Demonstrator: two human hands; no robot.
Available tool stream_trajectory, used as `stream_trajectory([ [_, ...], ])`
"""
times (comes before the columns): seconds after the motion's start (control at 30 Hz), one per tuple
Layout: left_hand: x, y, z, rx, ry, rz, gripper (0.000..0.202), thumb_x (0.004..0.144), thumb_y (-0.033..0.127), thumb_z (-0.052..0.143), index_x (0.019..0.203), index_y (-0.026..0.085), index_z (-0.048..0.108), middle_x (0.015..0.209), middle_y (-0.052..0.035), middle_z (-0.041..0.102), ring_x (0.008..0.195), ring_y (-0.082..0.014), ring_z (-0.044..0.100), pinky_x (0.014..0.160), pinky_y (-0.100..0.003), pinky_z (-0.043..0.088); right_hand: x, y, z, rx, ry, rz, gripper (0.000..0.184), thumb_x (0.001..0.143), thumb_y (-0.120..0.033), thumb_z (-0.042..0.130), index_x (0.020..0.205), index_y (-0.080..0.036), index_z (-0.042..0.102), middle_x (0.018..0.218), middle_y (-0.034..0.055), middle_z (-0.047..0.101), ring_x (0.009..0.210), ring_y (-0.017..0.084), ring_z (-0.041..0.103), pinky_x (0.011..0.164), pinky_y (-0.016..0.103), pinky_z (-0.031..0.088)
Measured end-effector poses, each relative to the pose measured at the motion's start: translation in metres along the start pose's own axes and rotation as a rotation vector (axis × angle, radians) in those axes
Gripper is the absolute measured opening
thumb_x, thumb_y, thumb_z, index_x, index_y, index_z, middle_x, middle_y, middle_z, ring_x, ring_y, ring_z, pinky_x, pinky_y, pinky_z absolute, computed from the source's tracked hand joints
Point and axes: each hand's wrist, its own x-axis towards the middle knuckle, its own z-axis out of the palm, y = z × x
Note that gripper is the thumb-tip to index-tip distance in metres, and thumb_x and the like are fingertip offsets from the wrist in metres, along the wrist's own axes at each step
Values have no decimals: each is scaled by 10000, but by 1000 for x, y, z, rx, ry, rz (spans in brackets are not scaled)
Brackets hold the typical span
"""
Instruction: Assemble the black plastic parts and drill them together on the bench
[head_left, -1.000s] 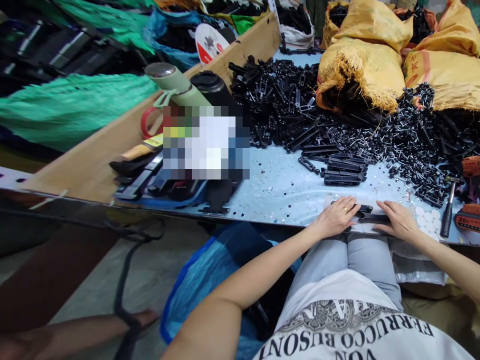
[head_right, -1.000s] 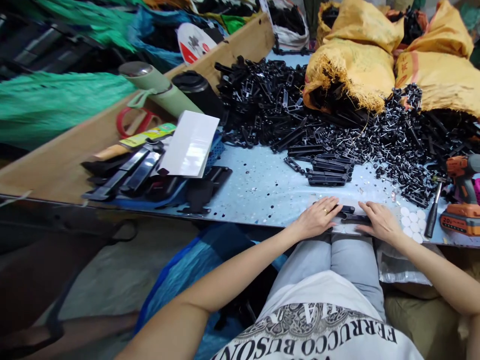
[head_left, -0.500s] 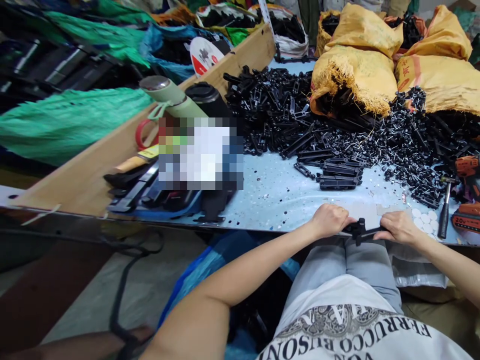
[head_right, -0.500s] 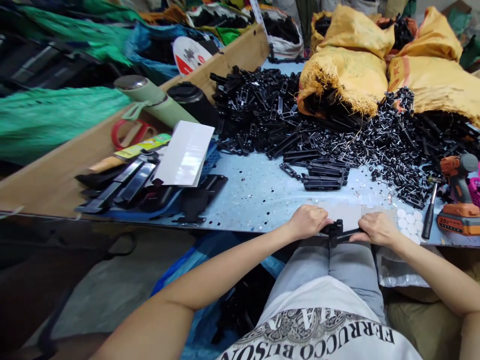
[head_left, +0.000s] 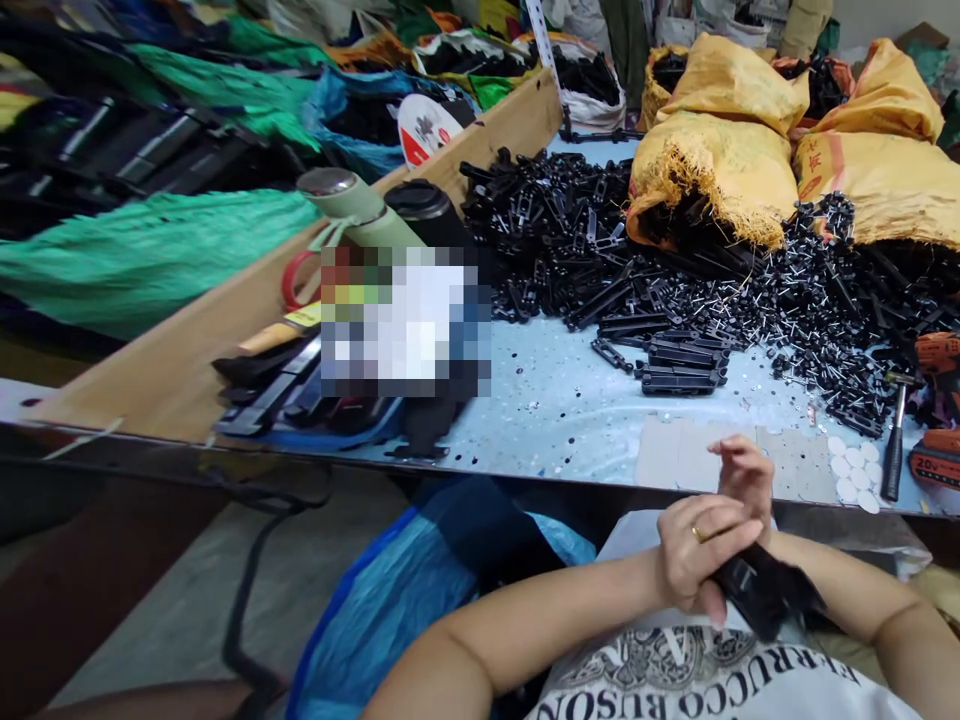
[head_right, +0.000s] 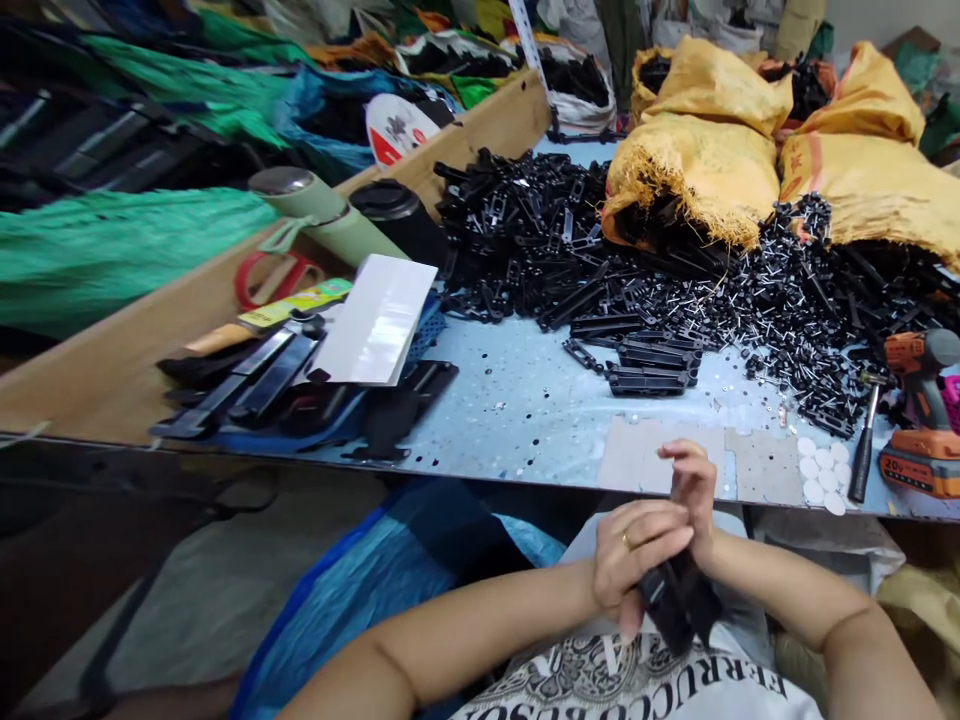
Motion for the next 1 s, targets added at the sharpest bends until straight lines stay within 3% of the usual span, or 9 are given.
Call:
stream_trajectory([
  [0.1, 7, -37, 4, 121, 159, 9, 706, 774, 768, 280, 1099, 249, 631, 887, -89, 654, 886, -216, 621, 749, -339, 513, 60, 27, 1, -18, 120, -28, 259, 874, -236, 308, 1048, -199, 496, 1104, 155, 528, 1108, 251, 479, 883, 423, 421],
  [0.23, 16, -90, 5, 355, -54, -92, 466, 796, 543, 557, 1159, 253, 596, 970, -102, 643, 959, -238, 589, 834, -380, 468, 165, 78, -30, -170, 72, -79, 243, 933, -260, 345, 1074, -131, 496, 1122, 143, 543, 1081, 191, 473, 937, 313, 374],
  [0.33, 23, -117, 8, 400, -158, -146, 319, 821, 319, 607, 1136, 269, 599, 1026, -95, 643, 996, -245, 568, 850, -419, 432, 239, 108, -51, -343, 5, -38, 356, 963, -326, 316, 1110, -66, 510, 1126, 140, 543, 1064, 150, 441, 957, 250, 313],
  [0.5, 42, -135, 9, 451, -137, -205, 397, 787, 354, 646, 1167, 260, 578, 1103, -113, 623, 1035, -278, 543, 843, -442, 405, 317, 130, -51, -422, 13, 59, 457, 929, -373, 371, 1120, 21, 503, 1208, 223, 468, 1079, 163, 386, 876, 279, 312],
  [0.6, 55, -163, -9, 468, -8, -324, 469, 818, 447, 577, 1233, 232, 526, 1118, -133, 609, 1054, -293, 525, 849, -443, 405, 329, 131, -43, -433, 10, 68, 383, 888, -346, 473, 1021, 6, 542, 1174, 221, 502, 1042, 163, 403, 837, 291, 312],
  [0.77, 68, -255, -68, 596, 174, -765, 343, 861, 290, 468, 1161, 145, 550, 1092, -171, 589, 1003, -311, 521, 795, -420, 435, 311, 114, -59, -368, 46, 17, 316, 889, -351, 478, 997, -60, 535, 979, 143, 606, 840, 127, 499, 761, 229, 364],
  [0.9, 74, -308, -98, 711, -22, -876, 320, 809, 137, 456, 1109, 117, 563, 1116, -196, 563, 1057, -331, 484, 828, -444, 408, 268, 75, -102, -221, 245, -124, 424, 869, -368, 534, 1166, -78, 448, 1091, 172, 572, 873, 148, 532, 815, 233, 421],
  [0.93, 76, -314, -102, 716, -93, -851, 287, 803, 129, 468, 1068, 121, 579, 1107, -191, 568, 1067, -329, 479, 841, -445, 400, 252, 61, -112, -173, 249, -221, 422, 856, -359, 564, 1172, -100, 460, 1091, 161, 577, 889, 161, 540, 831, 255, 433],
  [1.0, 83, -322, -107, 712, -198, -787, 191, 801, 140, 502, 961, 129, 608, 1074, -175, 585, 1078, -318, 479, 866, -434, 389, 212, 34, -122, -141, 96, -430, 356, 836, -315, 600, 1146, -165, 510, 1034, 115, 612, 905, 185, 556, 829, 306, 455],
])
